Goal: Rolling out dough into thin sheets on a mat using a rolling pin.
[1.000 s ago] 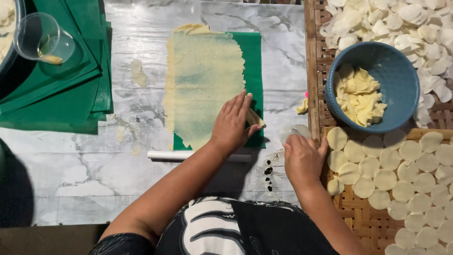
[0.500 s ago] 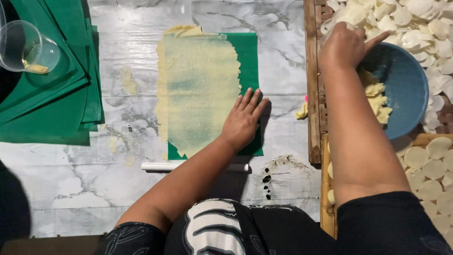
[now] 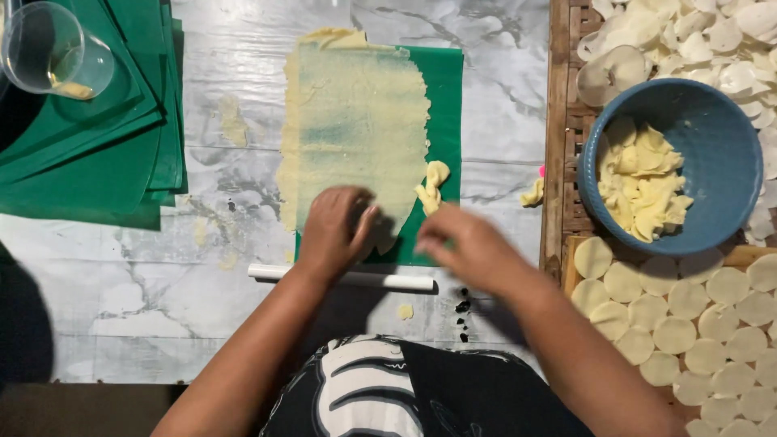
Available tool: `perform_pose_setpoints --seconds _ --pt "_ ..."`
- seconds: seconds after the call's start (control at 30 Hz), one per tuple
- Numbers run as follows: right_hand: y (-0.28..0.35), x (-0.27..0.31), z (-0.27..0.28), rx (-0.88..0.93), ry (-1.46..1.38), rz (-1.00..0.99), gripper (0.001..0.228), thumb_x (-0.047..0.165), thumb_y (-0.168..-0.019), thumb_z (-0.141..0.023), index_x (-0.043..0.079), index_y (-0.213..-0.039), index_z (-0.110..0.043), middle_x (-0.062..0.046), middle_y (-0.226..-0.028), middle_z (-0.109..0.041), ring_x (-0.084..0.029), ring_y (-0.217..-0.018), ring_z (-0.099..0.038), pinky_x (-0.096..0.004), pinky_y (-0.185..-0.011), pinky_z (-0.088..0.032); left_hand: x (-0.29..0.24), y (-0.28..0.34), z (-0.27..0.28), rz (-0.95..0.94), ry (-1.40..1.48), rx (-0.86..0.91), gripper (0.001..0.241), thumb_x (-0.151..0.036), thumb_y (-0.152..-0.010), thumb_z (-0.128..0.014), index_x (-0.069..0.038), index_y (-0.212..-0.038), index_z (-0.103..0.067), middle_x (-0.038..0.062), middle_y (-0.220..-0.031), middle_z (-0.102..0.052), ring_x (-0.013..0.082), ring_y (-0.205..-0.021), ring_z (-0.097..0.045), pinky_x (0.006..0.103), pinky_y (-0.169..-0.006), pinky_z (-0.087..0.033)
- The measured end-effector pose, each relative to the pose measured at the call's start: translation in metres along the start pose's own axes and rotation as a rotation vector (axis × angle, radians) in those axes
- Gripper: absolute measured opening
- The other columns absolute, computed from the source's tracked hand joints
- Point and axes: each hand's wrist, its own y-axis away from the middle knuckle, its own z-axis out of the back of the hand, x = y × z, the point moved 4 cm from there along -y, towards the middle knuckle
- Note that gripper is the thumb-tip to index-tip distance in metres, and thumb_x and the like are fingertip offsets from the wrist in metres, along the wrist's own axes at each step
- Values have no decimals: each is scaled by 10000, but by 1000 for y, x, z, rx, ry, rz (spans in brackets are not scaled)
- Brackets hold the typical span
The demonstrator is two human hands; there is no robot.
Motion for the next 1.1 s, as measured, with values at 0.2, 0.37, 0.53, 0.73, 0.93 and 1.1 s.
perform_pose_setpoints --seconds 0.2,0.37,0.53,0.73,0.93,1.1 --pt "33 -35 -124 224 491 300 309 366 -863 -713 143 -1006 -555 -33 -959 -557 -290 -952 -592 -417 -773 -469 18 102 38 -151 -234 126 346 -623 -886 -680 -302 -1013 -646 -62 -1009 -634 193 -998 -656 431 -939 -494" --pt "18 -37 -61 -81 243 101 338 384 -925 -735 88 -1061 -643 -133 -930 -627 -394 -916 -669 -483 -801 -542 -4 107 45 -248 -233 44 394 -556 -864 -716 -240 -1093 -664 4 -1042 -646 229 -998 -649 409 -911 -496" --pt "-14 -70 -44 -461 514 -119 615 545 -906 -745 55 -1227 -558 -152 -1066 -543 -415 -975 -643 -514 -798 -561 -24 106 46 -324 -243 71 240 -425 -954 -633 -232 -1093 -660 -5 -1045 -635 209 -985 -643 375 -879 -488" --pt "-40 -102 -66 -389 312 -280 357 282 -949 -707 62 -1152 -513 -187 -957 -615 -495 -887 -693 -597 -765 -582 -12 123 23 -359 -263 100 166 -275 -1037 -539 -187 -1108 -661 14 -997 -631 207 -948 -654 341 -837 -490" --pt "-39 -106 -54 -472 195 -282 166 257 -968 -676 162 -1081 -599 -139 -919 -660 -429 -911 -709 -530 -809 -592 -42 97 58 -367 -220 65 195 -274 -1058 -498 -175 -1107 -659 22 -957 -627 206 -904 -655 331 -809 -512" --pt "-3 -70 10 -476 480 -328 195 369 -1080 -581 224 -1050 -709 -96 -844 -684 -357 -884 -721 -494 -792 -579 -47 46 62 -345 -187 11 185 -272 -977 -648 -158 -1117 -686 40 -951 -638 252 -897 -667 363 -796 -516"
